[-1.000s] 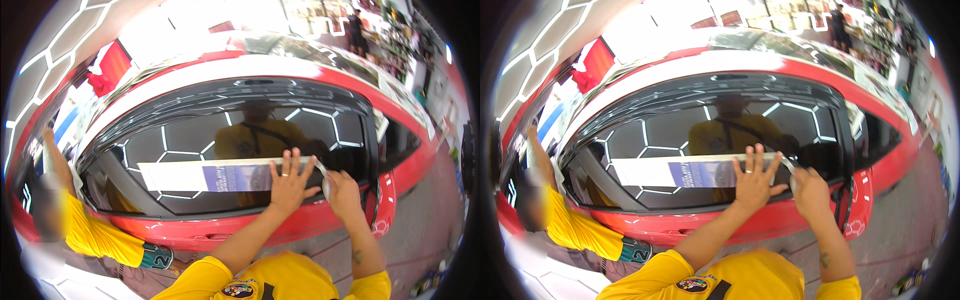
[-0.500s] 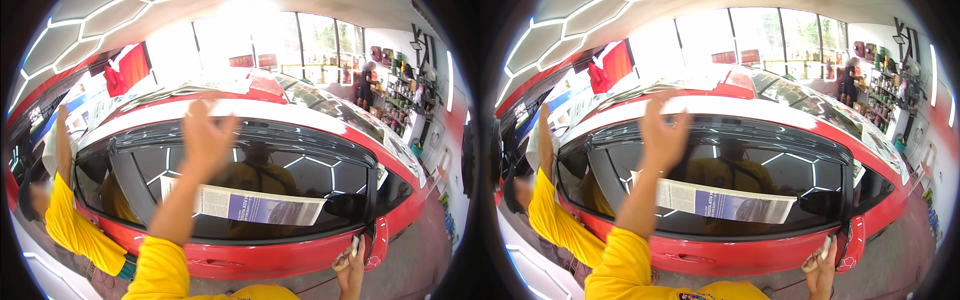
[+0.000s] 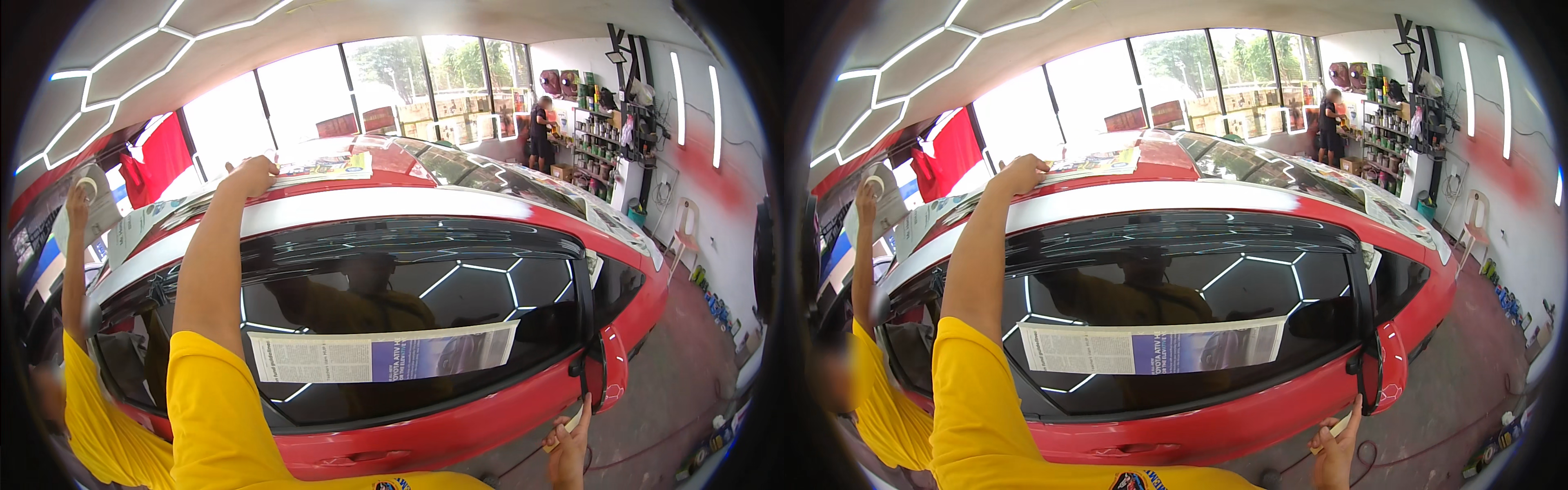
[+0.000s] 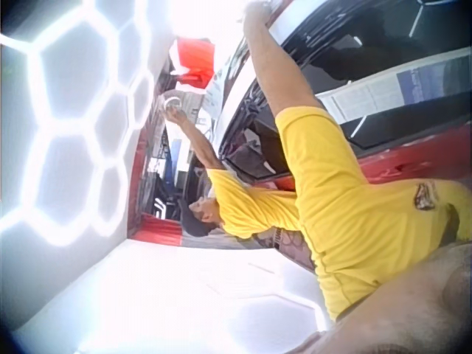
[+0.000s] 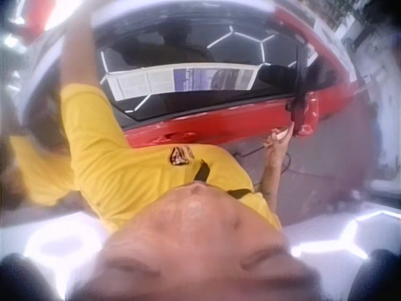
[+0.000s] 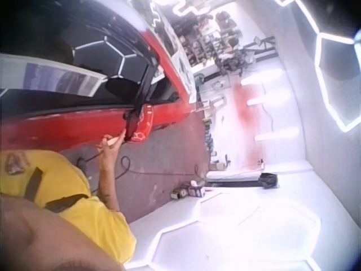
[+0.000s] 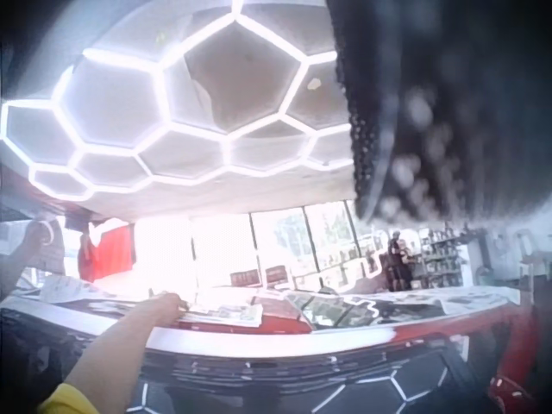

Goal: The person tapes newspaper sheets onto the windows and body panels of a red car using masking tape. They work on the rear window, trunk lid, and side door, smoothing the paper and securing it with tape to cover the surfaces.

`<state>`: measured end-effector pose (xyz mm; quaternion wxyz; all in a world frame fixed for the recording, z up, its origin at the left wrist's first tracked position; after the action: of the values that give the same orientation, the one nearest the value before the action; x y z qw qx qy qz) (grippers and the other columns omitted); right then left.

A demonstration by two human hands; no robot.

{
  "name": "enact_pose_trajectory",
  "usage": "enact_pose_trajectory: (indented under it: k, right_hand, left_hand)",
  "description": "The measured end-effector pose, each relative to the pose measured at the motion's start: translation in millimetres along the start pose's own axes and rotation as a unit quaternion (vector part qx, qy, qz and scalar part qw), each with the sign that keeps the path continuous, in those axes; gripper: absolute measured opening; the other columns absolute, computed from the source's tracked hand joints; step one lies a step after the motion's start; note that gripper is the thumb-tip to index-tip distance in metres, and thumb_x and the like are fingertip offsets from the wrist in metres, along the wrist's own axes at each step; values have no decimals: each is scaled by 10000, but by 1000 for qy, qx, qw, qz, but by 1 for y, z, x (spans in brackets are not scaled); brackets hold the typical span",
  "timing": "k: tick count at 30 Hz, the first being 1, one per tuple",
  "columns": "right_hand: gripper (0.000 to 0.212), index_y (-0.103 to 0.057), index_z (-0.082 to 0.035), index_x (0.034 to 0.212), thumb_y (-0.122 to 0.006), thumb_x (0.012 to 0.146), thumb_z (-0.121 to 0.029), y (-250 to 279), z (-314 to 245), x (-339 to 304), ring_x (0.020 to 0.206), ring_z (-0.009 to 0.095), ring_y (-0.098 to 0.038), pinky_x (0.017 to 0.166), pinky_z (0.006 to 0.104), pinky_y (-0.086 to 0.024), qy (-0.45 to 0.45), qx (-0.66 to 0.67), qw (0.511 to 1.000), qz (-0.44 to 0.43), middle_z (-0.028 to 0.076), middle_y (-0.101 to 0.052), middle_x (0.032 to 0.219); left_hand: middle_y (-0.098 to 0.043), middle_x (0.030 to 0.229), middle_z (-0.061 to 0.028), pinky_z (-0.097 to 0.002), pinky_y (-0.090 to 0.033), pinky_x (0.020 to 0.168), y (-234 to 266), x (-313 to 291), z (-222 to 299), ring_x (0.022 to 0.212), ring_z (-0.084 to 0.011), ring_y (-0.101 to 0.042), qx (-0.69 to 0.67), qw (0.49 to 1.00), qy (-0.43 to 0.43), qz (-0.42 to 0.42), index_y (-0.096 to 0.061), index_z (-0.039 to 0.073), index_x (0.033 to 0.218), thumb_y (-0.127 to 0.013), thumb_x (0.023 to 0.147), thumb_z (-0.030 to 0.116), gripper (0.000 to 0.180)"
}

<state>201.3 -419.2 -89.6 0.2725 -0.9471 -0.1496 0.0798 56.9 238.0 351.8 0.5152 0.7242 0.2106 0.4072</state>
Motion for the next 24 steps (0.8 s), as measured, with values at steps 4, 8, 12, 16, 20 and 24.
enact_pose_trajectory:
  k: [4, 8, 12, 16, 20, 24]
  right_hand:
    - [1046, -92, -290, 1790, -709, 982, -45, 14, 9, -2, 663, 118, -606, 633, 312, -556, 3, 7, 1000, 5, 28, -610, 1068]
    - [1005, -114, -277, 1787, -686, 994, -42, 6, 14, 4, 663, 113, -604, 621, 310, -553, -4, 7, 1000, -7, 23, -609, 1063]
    - [985, -134, -249, 1782, -683, 992, -36, 1, 16, 13, 662, 110, -603, 620, 304, -545, 5, 8, 1000, -21, 19, -607, 1054]
    - [946, -181, -191, 1773, -666, 979, -21, 3, 15, 16, 671, 110, -574, 624, 276, -519, 12, -35, 999, -19, 18, -585, 1029]
    - [927, -260, -101, 1748, -699, 934, -40, 1, 15, 20, 744, 101, -542, 662, 257, -486, 88, -180, 978, -62, 17, -556, 1015]
    - [945, -334, -30, 1709, -803, 891, -94, -47, -10, 22, 898, 130, -533, 817, 276, -477, 140, -242, 956, -91, 31, -535, 1025]
  left_hand:
    - [-793, 1287, -138, -662, -451, 1133, -1, -2, 5, 1235, -336, -721, -19, 999, -38, -28, -819, 150, 1301, -714, 976, 227, 351]
    - [-814, 1145, -172, -489, -583, 971, -4, 0, 4, 1064, -372, -770, -17, 997, -63, 36, -826, 93, 1203, -689, 967, 208, 296]
    - [-798, 1092, -222, -497, -579, 951, -3, 13, -13, 1064, -410, -757, -95, 977, -36, 190, -773, 33, 1115, -654, 1009, 211, 239]
    - [-751, 1099, -178, -548, -540, 917, 26, 9, -6, 1054, -402, -718, -135, 917, -48, 372, -672, 53, 1125, -585, 1078, 174, 155]
    - [-697, 1009, -115, -491, -542, 826, 72, -35, 28, 944, -345, -694, 14, 796, -113, 595, -667, 86, 1149, -633, 1029, 108, 126]
    - [-639, 979, -72, -435, -541, 753, 109, -92, 56, 882, -277, -664, 133, 726, -251, 626, -657, 115, 1208, -684, 961, 99, 249]
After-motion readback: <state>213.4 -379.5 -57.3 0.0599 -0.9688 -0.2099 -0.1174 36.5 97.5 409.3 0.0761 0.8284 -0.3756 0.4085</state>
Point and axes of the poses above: each hand's wrist, its own x-axis towards the middle knuckle, its own y-axis out of the back of the hand, z = x × y, the point moved 4 cm from there along x, towards the middle knuckle
